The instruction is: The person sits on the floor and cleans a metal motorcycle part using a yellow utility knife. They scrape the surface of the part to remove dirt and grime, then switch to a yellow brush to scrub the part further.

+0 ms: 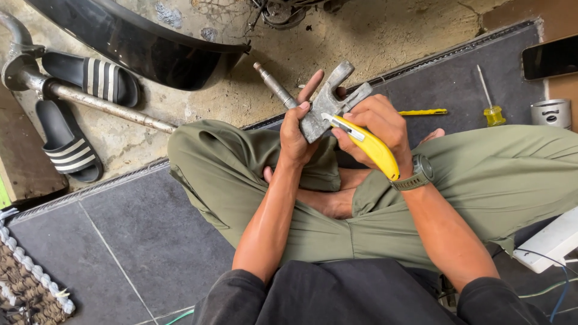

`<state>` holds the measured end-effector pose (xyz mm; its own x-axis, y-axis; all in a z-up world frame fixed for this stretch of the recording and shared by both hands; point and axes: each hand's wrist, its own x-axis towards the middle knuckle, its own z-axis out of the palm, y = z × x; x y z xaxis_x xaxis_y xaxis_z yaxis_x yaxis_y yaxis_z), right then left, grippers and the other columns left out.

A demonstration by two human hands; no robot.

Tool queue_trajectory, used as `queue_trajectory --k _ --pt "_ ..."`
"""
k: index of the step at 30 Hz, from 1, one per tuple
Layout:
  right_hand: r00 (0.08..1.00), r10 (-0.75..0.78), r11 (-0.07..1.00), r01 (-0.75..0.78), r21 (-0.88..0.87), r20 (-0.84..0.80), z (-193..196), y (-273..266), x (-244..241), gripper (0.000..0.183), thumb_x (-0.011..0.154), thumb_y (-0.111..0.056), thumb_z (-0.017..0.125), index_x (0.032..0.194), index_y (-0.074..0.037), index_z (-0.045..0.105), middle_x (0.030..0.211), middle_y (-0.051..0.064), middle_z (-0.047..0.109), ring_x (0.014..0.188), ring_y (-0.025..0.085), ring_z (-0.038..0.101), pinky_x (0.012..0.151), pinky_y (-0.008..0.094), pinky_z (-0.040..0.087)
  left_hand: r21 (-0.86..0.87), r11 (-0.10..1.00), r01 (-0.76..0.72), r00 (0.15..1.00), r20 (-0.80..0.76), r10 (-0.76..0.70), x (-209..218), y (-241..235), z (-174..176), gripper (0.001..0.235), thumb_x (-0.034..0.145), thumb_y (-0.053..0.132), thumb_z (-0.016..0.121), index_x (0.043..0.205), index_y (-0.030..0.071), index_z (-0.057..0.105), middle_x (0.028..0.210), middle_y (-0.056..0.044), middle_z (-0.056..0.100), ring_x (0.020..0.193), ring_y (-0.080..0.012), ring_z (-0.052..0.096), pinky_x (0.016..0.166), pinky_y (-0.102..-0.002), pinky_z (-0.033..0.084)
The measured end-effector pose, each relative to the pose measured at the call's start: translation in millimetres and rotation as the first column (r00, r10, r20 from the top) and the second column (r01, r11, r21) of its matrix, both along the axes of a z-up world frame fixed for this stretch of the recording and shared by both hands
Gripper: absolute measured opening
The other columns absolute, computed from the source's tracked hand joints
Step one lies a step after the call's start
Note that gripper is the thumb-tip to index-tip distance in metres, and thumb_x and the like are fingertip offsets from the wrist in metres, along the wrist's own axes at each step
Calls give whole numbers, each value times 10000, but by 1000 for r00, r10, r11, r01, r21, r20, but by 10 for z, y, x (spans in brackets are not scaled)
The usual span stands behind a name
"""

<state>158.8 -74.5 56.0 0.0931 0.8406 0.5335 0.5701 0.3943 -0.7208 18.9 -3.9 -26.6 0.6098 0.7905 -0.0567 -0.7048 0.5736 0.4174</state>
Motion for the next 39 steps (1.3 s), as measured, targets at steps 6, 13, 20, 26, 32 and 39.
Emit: queue_trajectory --k 6,13,20,26,32,39 --pt "998 -32 999 30 28 61 -36 -59 -15 167 886 -36 847 907 40 700 860 176 658 728 349 614 728 414 491 94 996 -1 998 -57 6 -59 73 -205 620 1004 195 438 1607 56 392 1346 -378 610 1283 -373 610 1149 -498 451" --pt "999 -28 1000 27 9 42 5 -32 -37 155 891 -33 842 918 35 705 878 156 662 756 325 619 757 397 489 26 1000 -11 999 -46 12 -34 25 15 623 1018 263 470 1604 61 404 1316 -348 641 1240 -353 652 1135 -487 474" --pt "996 -63 998 62 22 55 41 2 -84 203 889 -73 857 914 37 688 891 167 658 768 348 617 760 392 493 141 990 -13 989 -142 33 -81 83 -184 628 1111 476 355 1624 113 366 1333 -334 640 1262 -363 630 1138 -508 465" --pt "995 -54 998 51 36 89 61 25 -55 211 893 -85 855 878 14 669 878 154 651 746 340 612 748 396 456 148 989 8 986 -165 16 -39 -1 70 667 1125 563 283 1632 135 354 1334 -306 654 1250 -343 657 1128 -496 484" --pt "993 -61 998 57 36 105 61 26 -54 208 895 -95 854 885 9 674 886 152 658 742 340 609 743 400 441 150 988 23 985 -172 3 -33 -5 90 686 1122 598 271 1645 159 329 1344 -297 650 1252 -340 653 1110 -489 499" --pt "986 -100 995 96 36 131 42 24 -47 215 924 -108 841 897 -3 656 892 131 654 740 323 608 750 386 415 92 996 10 993 -121 1 -2 -18 94 711 1113 615 289 1640 140 321 1306 -303 666 1212 -315 687 1061 -462 545"
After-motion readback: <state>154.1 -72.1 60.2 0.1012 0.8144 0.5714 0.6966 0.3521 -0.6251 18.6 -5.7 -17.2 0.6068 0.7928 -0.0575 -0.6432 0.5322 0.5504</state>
